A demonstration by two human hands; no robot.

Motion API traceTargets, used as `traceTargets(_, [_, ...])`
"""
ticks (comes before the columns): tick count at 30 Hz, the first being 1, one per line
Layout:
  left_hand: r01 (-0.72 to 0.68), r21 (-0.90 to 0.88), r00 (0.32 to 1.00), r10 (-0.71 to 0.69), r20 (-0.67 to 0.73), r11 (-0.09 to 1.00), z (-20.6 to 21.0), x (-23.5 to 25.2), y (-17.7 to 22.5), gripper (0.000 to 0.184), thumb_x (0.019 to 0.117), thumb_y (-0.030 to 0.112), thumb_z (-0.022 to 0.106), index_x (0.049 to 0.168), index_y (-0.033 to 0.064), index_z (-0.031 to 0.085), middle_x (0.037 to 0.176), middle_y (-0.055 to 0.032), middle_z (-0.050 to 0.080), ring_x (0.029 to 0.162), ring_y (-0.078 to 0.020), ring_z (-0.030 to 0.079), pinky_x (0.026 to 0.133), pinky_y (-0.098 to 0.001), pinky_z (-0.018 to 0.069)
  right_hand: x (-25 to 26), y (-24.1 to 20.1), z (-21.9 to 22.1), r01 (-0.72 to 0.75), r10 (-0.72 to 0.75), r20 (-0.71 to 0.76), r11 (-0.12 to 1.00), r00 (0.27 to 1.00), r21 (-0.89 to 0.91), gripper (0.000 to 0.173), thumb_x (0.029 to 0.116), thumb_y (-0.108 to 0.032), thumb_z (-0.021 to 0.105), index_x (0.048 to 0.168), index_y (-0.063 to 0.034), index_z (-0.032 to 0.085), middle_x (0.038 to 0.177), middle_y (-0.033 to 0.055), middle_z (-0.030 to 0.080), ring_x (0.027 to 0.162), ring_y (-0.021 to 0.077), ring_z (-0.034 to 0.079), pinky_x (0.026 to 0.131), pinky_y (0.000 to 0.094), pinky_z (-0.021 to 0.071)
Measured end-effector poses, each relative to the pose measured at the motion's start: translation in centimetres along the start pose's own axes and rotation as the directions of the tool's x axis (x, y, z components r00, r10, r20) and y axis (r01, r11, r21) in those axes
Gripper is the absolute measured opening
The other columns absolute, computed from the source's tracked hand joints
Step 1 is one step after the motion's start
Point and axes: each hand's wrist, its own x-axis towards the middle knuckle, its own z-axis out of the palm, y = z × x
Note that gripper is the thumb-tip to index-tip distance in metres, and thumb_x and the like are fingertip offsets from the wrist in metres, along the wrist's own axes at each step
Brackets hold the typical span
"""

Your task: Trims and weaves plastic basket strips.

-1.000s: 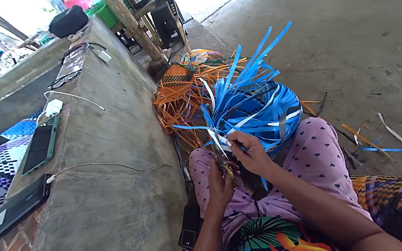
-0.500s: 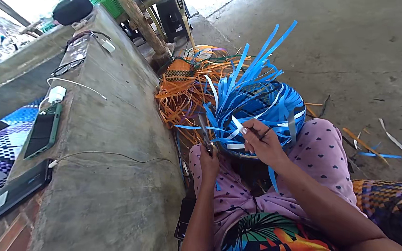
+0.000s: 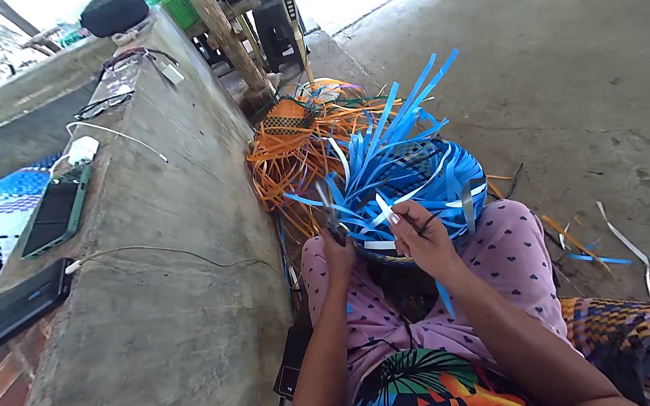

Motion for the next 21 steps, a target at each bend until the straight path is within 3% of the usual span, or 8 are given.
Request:
traceTargets(3, [-0.026, -0.3, 0.993, -0.011, -0.122, 0.953, -1.6, -0.7, -0.8, 0.057, 0.0935, 0.002, 0.062, 0.142, -0.0123, 0.035, 0.105, -0.0186, 0.062, 0.082, -0.0169, 0.067, 0.072, -0.0334, 0.0596, 0.0, 0.3, 0.3, 0.044, -0.044, -0.007, 0.999, 0.999, -0.002, 0.015, 0.1055, -0.01, 0.046, 0.108, -0.0018, 0.059, 0.072, -0.008, 0.061, 0.057, -0.0037, 0.054, 0.052, 0.0116, 0.0458])
traceTargets(6, [-0.122, -0.511, 0.985, 0.04, -0.169, 0.851, -3.8, -2.1, 0.7, 0.045, 0.0994, 0.0, 0.054, 0.138, -0.0081, 0.034, 0.094, -0.0093, 0.069, 0.075, -0.0145, 0.073, 0.068, -0.0308, 0.0634, -0.1, 0.5, 1.0, 0.062, -0.062, -0.002, 0.998, 0.998, 0.026, 0.012, 0.1054, -0.011, 0.049, 0.108, -0.003, 0.057, 0.073, -0.0087, 0.057, 0.059, -0.0023, 0.055, 0.056, 0.0143, 0.0497])
traceTargets(8, [-0.189, -0.58, 0.979, 0.104, -0.177, 0.792, -4.9, -3.1, 2.0, 0.039, 0.1011, 0.0, 0.05, 0.136, -0.0057, 0.033, 0.094, -0.0072, 0.07, 0.077, -0.0162, 0.074, 0.071, -0.032, 0.0642, -0.1, 0.7, 1.4, 0.078, -0.08, 0.024, 0.995, 0.997, 0.066, 0.012, 0.103, -0.014, 0.055, 0.11, -0.005, 0.057, 0.078, -0.0095, 0.057, 0.063, -0.0022, 0.056, 0.06, 0.0167, 0.0524])
traceTargets(13, [-0.362, -0.61, 0.931, 0.299, -0.208, 0.705, -5.3, -5.1, 4.4, 0.028, 0.0989, -0.001, 0.054, 0.123, -0.0016, 0.04, 0.096, -0.0062, 0.075, 0.081, -0.0191, 0.076, 0.074, -0.034, 0.0655, -0.2, 0.2, 2.8, 0.079, -0.082, 0.106, 0.996, 0.991, 0.037, 0.022, 0.1, -0.013, 0.06, 0.116, 0.002, 0.063, 0.086, -0.0068, 0.063, 0.072, -0.0043, 0.058, 0.066, 0.0138, 0.0517])
traceTargets(17, [-0.428, -0.532, 0.902, 0.386, -0.195, 0.731, -4.3, -6.4, 5.9, 0.029, 0.0944, -0.004, 0.06, 0.12, -0.0039, 0.045, 0.095, 0.006, 0.068, 0.083, -0.0001, 0.069, 0.075, -0.02, 0.06, 0.0, -0.2, 3.4, 0.16, -0.139, 0.165, 0.98, 0.976, -0.119, 0.037, 0.0979, -0.024, 0.066, 0.123, 0.0029, 0.067, 0.107, 0.0059, 0.068, 0.085, -0.0007, 0.059, 0.075, 0.0148, 0.0512])
traceTargets(19, [-0.461, -0.495, 0.884, 0.426, -0.19, 0.737, -3.8, -6.7, 5.8, 0.031, 0.0918, -0.004, 0.062, 0.12, -0.0088, 0.048, 0.099, 0.0039, 0.068, 0.089, 0.0027, 0.067, 0.079, -0.0184, 0.0585, 0.1, -0.5, 3.5, 0.15, -0.125, 0.162, 0.978, 0.979, -0.148, 0.036, 0.0966, -0.023, 0.068, 0.123, 0.0002, 0.069, 0.107, 0.0069, 0.068, 0.087, 0.0004, 0.062, 0.077, 0.0155, 0.0538])
traceTargets(21, [-0.467, -0.47, 0.88, 0.443, -0.17, 0.748, -3.5, -7.0, 5.8, 0.033, 0.0904, -0.004, 0.061, 0.12, -0.0112, 0.049, 0.098, 0.0018, 0.068, 0.086, 0.0034, 0.066, 0.076, -0.0174, 0.0575, 0.1, -0.5, 3.7, 0.169, -0.149, 0.132, 0.973, 0.98, -0.156, 0.03, 0.0954, -0.02, 0.069, 0.118, -0.0011, 0.072, 0.104, 0.0066, 0.068, 0.087, 0.0014, 0.063, 0.078, 0.0164, 0.054])
